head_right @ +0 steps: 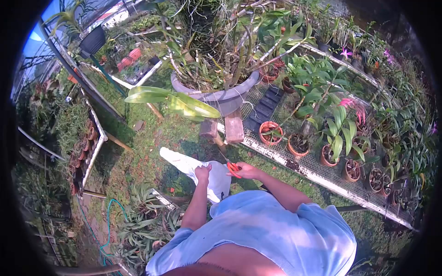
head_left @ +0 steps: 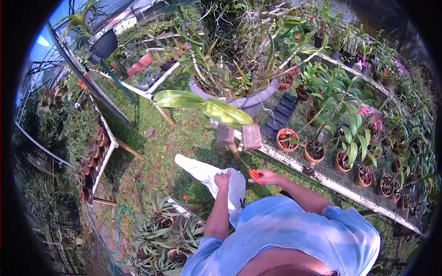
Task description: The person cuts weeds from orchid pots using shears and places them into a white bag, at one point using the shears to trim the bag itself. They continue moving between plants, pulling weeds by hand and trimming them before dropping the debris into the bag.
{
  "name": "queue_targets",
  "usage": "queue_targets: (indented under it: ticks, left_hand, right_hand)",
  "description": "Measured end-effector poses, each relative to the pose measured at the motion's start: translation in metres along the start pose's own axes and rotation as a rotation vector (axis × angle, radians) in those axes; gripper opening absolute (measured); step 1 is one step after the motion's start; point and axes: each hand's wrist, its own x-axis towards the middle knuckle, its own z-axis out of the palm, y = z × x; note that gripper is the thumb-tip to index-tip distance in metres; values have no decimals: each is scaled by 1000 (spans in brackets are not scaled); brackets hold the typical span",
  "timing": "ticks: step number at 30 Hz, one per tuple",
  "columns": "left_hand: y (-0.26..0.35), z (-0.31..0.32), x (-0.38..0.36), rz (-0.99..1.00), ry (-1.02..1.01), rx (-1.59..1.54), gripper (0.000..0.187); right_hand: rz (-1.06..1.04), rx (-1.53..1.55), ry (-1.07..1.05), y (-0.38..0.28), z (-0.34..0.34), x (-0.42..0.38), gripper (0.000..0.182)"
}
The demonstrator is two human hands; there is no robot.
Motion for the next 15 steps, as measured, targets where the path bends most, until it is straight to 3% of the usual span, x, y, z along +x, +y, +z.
queue_targets:
  ticks: [5,10,13,15]
  left_hand:
    - [-1,27,-85,55,108,90,21]
    - [-23,22,-138,230,157,163,21]
    - [-39,17,-154,228,158,134,23]
    - [-40,19,-170,287,89,182,24]
  right_hand:
    - [-6,18,-5,27,-33,-47,49]
    - [-106,-105,123,17,-30,-50,35]
    - [-359,-102,243,21,-6,-35,28]
    - [-372,-139,244,19,-2,-39,31]
